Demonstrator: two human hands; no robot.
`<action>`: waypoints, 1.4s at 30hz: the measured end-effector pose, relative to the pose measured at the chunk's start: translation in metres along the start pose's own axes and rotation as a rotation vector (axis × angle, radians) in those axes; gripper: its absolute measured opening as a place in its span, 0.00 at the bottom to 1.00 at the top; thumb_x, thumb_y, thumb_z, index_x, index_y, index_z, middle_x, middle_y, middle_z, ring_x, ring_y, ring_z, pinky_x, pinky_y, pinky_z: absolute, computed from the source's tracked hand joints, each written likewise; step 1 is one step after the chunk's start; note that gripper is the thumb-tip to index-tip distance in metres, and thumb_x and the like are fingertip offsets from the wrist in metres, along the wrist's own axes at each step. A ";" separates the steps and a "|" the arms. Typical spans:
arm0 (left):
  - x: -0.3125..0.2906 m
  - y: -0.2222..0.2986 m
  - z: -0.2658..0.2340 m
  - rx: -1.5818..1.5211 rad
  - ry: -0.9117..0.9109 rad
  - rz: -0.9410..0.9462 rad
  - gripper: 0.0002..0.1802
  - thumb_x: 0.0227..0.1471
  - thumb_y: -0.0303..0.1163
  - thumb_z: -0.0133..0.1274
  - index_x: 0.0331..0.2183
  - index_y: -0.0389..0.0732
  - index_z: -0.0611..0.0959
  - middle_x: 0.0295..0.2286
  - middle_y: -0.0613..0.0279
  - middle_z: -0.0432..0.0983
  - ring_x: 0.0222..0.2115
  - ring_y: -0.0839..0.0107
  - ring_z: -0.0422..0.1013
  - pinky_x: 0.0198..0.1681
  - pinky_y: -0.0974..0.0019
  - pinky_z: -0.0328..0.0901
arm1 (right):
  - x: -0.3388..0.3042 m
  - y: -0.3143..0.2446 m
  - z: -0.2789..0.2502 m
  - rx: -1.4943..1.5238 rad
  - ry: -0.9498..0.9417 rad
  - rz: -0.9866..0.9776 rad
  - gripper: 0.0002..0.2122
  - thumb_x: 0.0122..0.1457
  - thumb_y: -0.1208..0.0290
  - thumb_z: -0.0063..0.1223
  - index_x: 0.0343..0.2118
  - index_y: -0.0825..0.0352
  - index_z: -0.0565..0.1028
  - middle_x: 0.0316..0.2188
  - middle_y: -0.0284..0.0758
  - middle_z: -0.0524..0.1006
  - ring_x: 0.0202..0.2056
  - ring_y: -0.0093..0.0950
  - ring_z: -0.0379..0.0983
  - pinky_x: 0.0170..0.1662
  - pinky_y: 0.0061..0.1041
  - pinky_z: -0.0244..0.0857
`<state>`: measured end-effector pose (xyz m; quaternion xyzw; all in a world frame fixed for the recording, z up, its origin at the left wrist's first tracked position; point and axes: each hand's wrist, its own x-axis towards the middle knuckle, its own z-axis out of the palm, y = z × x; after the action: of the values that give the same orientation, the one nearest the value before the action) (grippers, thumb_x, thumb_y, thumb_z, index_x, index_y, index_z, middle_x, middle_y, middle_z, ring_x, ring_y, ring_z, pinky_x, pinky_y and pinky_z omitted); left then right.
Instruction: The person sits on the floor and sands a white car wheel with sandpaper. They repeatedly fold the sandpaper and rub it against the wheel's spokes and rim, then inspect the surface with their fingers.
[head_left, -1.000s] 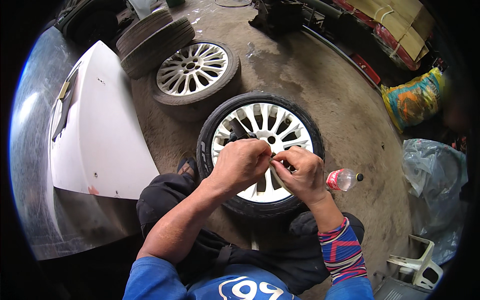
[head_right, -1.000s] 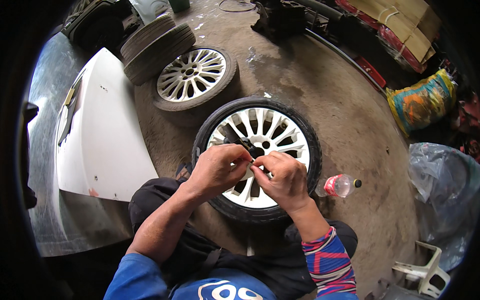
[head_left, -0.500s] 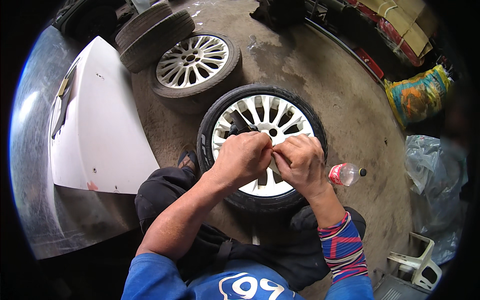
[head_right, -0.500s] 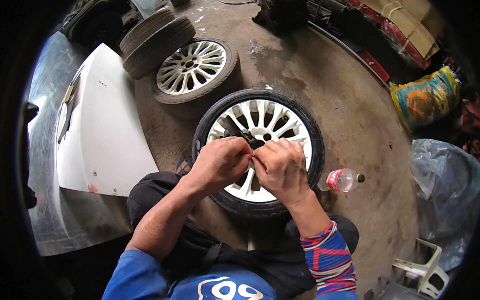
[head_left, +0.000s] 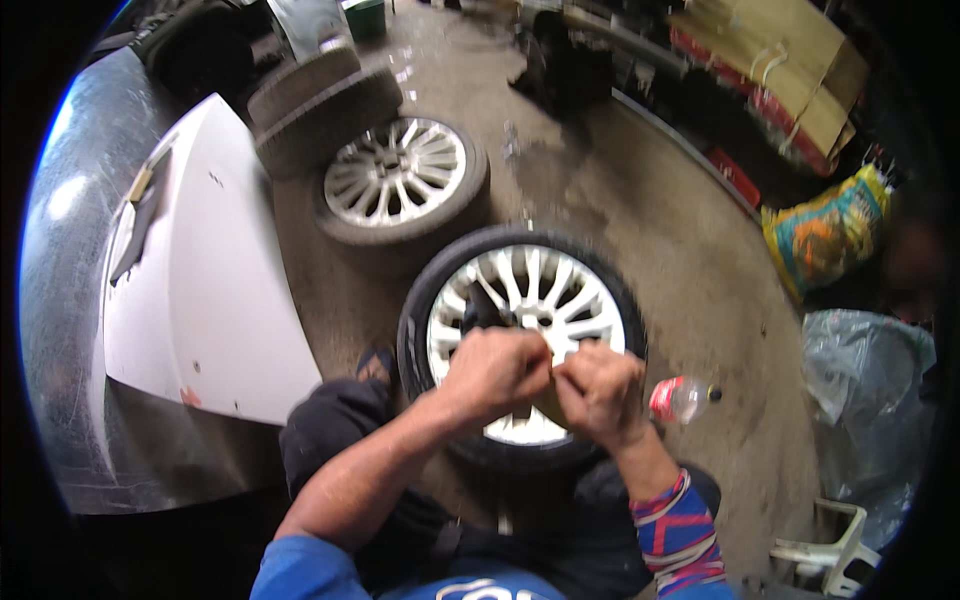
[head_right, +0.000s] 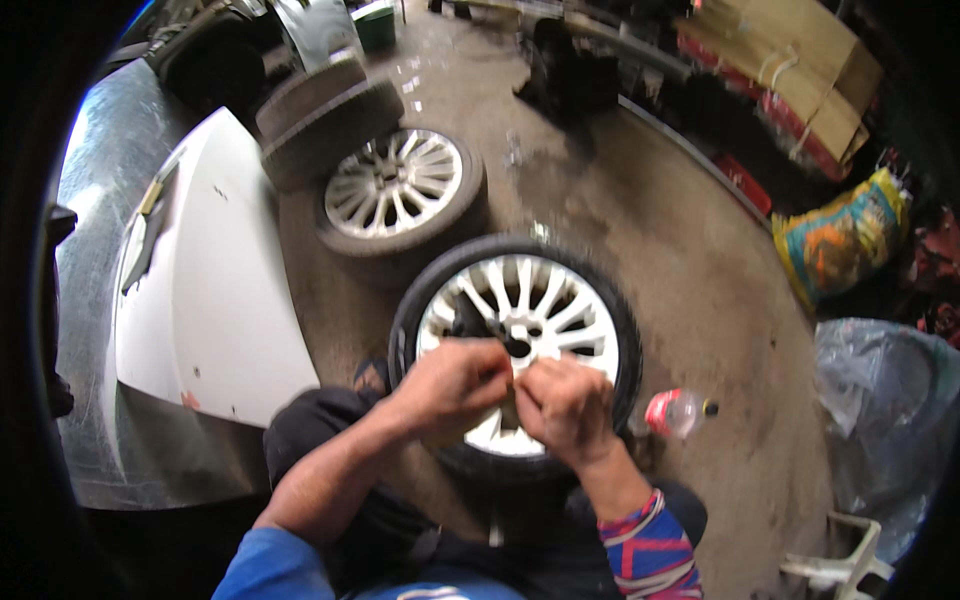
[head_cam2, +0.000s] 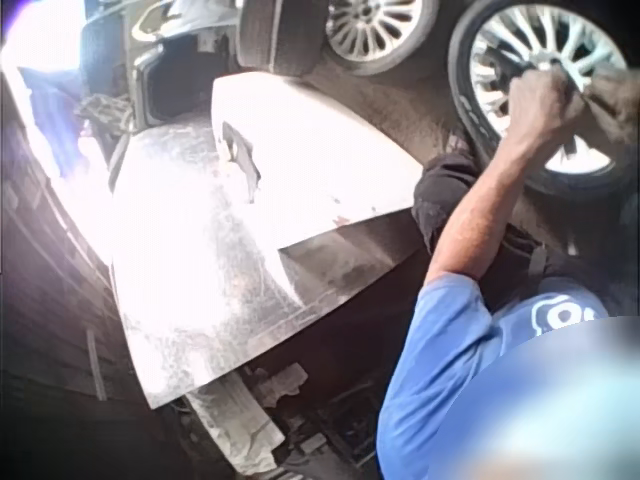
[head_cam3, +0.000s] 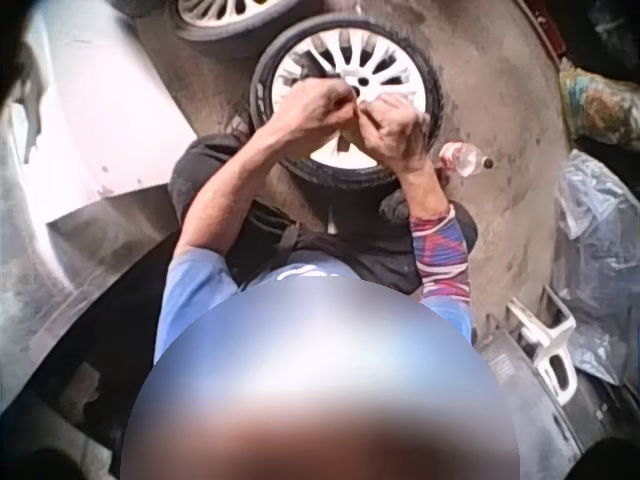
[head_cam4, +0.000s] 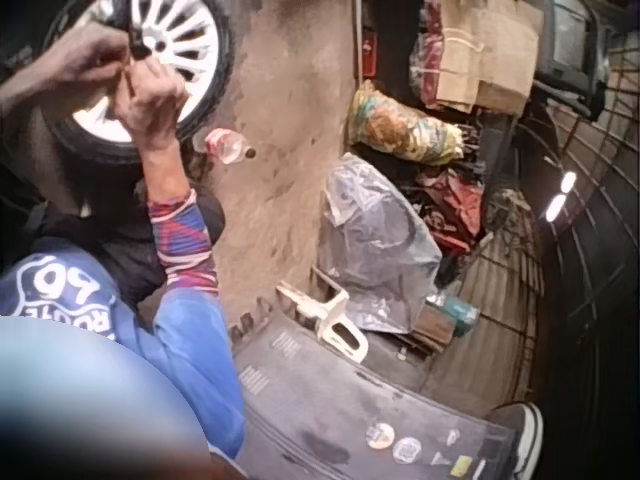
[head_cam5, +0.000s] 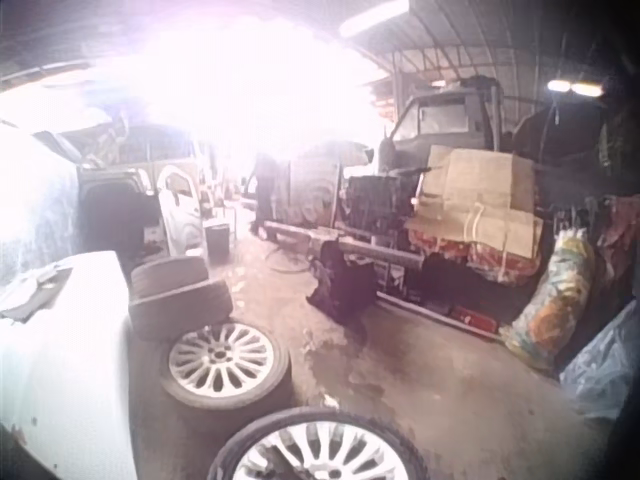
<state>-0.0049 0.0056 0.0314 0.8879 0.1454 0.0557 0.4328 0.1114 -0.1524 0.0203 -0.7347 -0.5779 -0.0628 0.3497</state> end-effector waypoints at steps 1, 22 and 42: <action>-0.001 0.000 -0.001 0.009 -0.003 0.024 0.11 0.53 0.37 0.57 0.33 0.39 0.83 0.26 0.46 0.78 0.30 0.48 0.78 0.33 0.55 0.70 | 0.001 -0.002 -0.001 -0.022 0.005 -0.008 0.03 0.46 0.76 0.62 0.22 0.65 0.78 0.20 0.37 0.74 0.23 0.38 0.74 0.26 0.35 0.68; -0.005 -0.013 -0.044 -0.301 -0.154 -0.027 0.09 0.56 0.28 0.62 0.37 0.34 0.86 0.28 0.64 0.81 0.30 0.78 0.73 0.36 0.69 0.70 | -0.003 0.017 -0.033 0.259 -0.107 0.368 0.07 0.53 0.74 0.65 0.34 0.70 0.82 0.30 0.42 0.83 0.30 0.35 0.81 0.35 0.30 0.73; 0.005 -0.021 -0.068 -0.865 0.322 -0.100 0.13 0.60 0.37 0.61 0.35 0.36 0.87 0.26 0.68 0.81 0.26 0.83 0.74 0.31 0.75 0.69 | -0.013 0.024 -0.049 0.917 0.078 0.534 0.15 0.65 0.63 0.61 0.35 0.75 0.83 0.27 0.30 0.81 0.29 0.16 0.71 0.34 0.16 0.63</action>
<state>-0.0204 0.0708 0.0567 0.5978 0.2167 0.2277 0.7375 0.1443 -0.1938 0.0397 -0.6251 -0.3255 0.2602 0.6600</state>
